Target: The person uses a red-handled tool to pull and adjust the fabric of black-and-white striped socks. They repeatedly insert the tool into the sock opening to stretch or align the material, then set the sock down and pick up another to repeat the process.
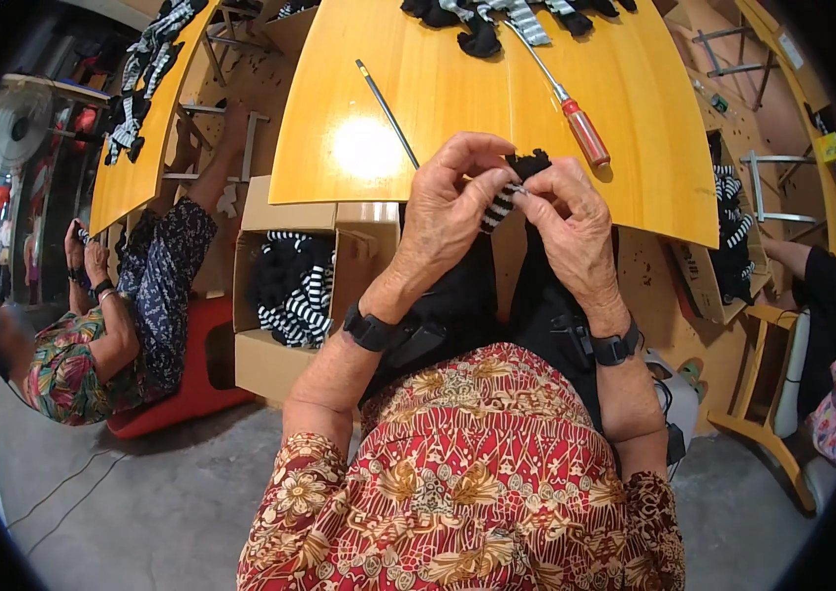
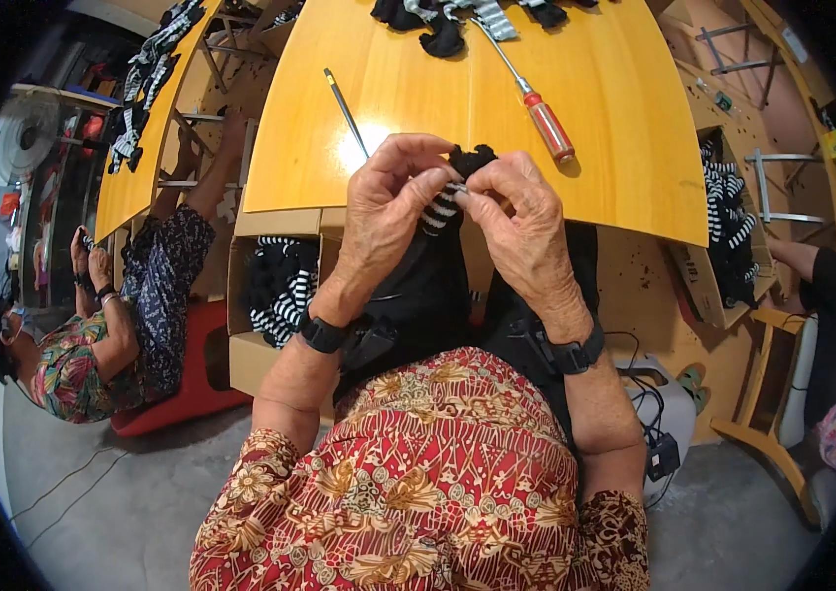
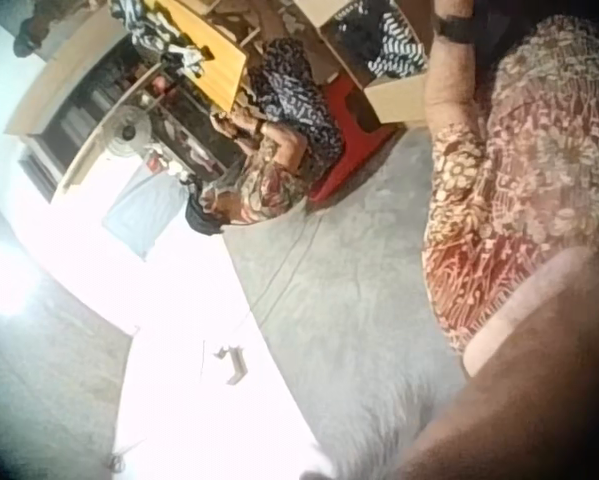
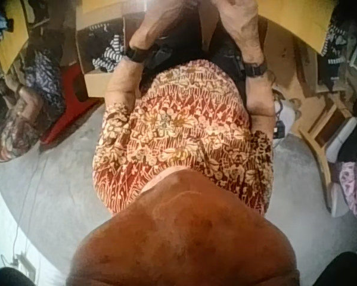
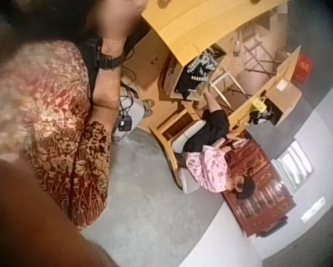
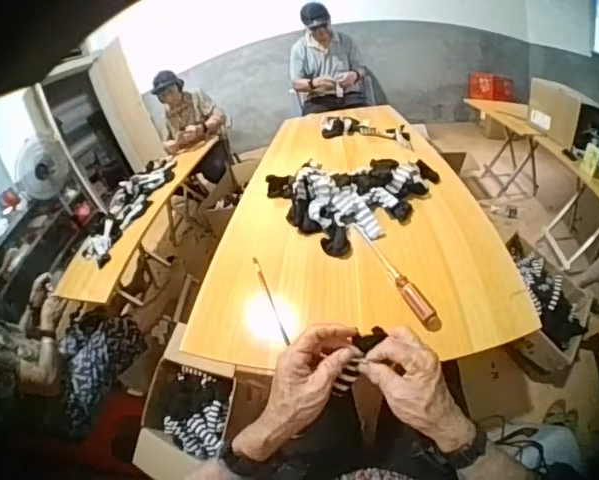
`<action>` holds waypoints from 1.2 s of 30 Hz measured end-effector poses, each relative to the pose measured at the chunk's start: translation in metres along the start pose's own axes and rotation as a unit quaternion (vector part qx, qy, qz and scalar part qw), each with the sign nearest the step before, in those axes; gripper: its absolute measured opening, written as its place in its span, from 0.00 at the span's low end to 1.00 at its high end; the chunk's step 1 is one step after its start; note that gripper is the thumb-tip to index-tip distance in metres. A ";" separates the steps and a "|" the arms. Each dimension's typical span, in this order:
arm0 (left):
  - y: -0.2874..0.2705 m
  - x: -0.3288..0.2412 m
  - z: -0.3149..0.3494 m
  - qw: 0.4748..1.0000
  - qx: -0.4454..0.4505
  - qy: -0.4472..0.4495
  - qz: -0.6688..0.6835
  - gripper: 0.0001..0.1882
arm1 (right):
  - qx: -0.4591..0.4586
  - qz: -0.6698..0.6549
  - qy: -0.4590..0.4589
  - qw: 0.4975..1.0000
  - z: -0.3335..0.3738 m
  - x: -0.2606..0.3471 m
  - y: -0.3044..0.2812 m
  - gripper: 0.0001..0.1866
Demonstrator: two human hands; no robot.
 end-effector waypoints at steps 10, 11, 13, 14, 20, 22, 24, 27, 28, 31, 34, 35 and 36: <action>-0.008 0.014 0.007 0.988 0.040 -0.043 0.143 0.14 | 0.029 -0.205 0.013 0.978 -0.007 0.005 -0.004 0.02; -0.007 0.020 0.010 0.980 0.044 -0.077 0.180 0.14 | 0.023 -0.237 0.015 0.971 -0.006 0.003 -0.003 0.02; -0.002 0.022 0.011 0.969 0.049 -0.077 0.228 0.15 | 0.016 -0.268 0.001 0.963 -0.006 0.001 -0.001 0.03; 0.000 0.023 0.011 0.963 0.052 -0.077 0.251 0.16 | 0.016 -0.253 0.002 0.967 -0.005 0.000 -0.001 0.03; -0.004 0.023 0.013 0.975 0.022 -0.059 0.214 0.07 | 0.036 -0.193 -0.041 0.980 -0.008 0.001 -0.001 0.05; -0.008 0.027 0.016 0.976 -0.019 -0.064 0.206 0.04 | 0.041 -0.177 -0.009 0.983 -0.005 0.001 0.001 0.07; -0.014 0.009 0.015 1.000 -0.020 -0.018 0.013 0.04 | 0.038 -0.192 0.038 0.980 -0.007 0.003 0.002 0.08; -0.013 -0.003 0.015 0.996 -0.025 0.009 -0.090 0.04 | 0.054 -0.221 0.063 0.972 -0.007 -0.008 0.006 0.08; -0.012 -0.006 0.014 0.995 -0.028 0.015 -0.096 0.04 | 0.067 -0.242 0.069 0.966 -0.010 -0.009 0.008 0.07; -0.004 0.006 0.018 0.997 -0.009 -0.025 0.078 0.06 | 0.051 -0.208 0.074 0.974 -0.004 -0.003 0.011 0.06; -0.002 0.013 0.018 0.975 0.019 -0.078 0.208 0.06 | 0.027 -0.251 0.049 0.966 -0.007 -0.005 0.009 0.06; -0.001 0.015 0.019 0.966 0.026 -0.087 0.241 0.06 | 0.023 -0.265 0.042 0.963 -0.007 -0.006 0.008 0.05; -0.006 0.014 0.017 0.979 0.003 -0.058 0.197 0.05 | 0.023 -0.236 0.063 0.969 -0.007 -0.006 0.008 0.05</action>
Point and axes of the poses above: each hand's wrist, its own z-axis away from the middle knuckle, its own y-axis out of the palm, x = y × z, the point moved 8 cm from there along -z, towards the middle knuckle, and after that the axes turned 6 degrees about x, right-handed, at the moved point
